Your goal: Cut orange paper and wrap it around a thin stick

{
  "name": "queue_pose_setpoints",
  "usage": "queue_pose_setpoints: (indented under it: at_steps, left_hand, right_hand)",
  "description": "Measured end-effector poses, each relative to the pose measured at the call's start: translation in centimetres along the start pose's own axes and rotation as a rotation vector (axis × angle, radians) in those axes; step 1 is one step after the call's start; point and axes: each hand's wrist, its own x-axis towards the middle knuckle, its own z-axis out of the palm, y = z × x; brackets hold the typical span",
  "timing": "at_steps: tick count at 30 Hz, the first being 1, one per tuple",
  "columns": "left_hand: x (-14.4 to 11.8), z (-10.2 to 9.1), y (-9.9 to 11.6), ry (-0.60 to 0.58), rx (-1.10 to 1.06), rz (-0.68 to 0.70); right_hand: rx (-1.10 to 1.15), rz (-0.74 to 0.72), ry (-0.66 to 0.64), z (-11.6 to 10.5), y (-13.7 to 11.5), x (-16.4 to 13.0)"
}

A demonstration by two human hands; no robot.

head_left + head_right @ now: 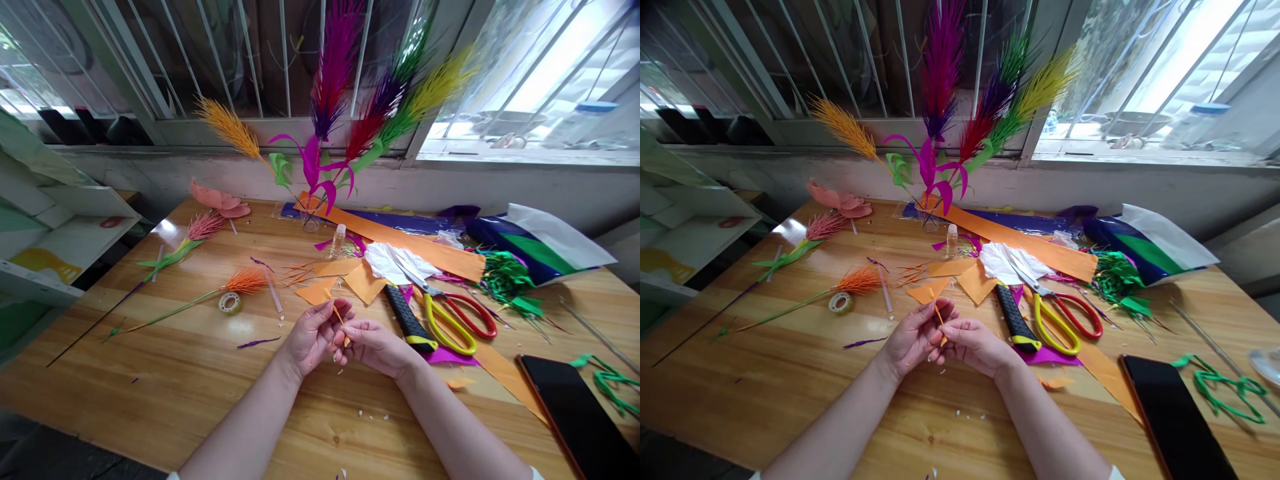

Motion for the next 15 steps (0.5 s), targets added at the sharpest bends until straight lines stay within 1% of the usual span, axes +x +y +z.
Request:
queue_pose_setpoints:
  at_steps: [3, 5, 7, 9, 12, 15]
  left_hand:
    - [0.12, 0.08, -0.07, 0.118, -0.093, 0.021]
    - [0.1, 0.21, -0.05, 0.194, -0.148, -0.023]
    - [0.02, 0.31, -0.02, 0.225, -0.19, -0.079]
    - [-0.09, 0.28, 0.0, 0.206, -0.206, -0.115]
    - [-0.21, 0.13, 0.06, 0.151, -0.172, -0.144]
    - [-0.33, 0.09, 0.24, 0.055, -0.124, -0.143]
  right_hand:
    - [-0.015, 0.027, -0.013, -0.25, 0.06, -0.11]
    - [-0.037, 0.051, -0.024, -0.34, 0.04, -0.17]
    - [-0.076, 0.077, -0.038, -0.34, -0.02, -0.21]
    - [-0.115, 0.095, -0.05, -0.26, -0.07, -0.2]
    - [-0.147, 0.101, -0.058, -0.07, -0.06, -0.11]
    - [-0.147, 0.08, -0.06, 0.04, 0.06, -0.07]
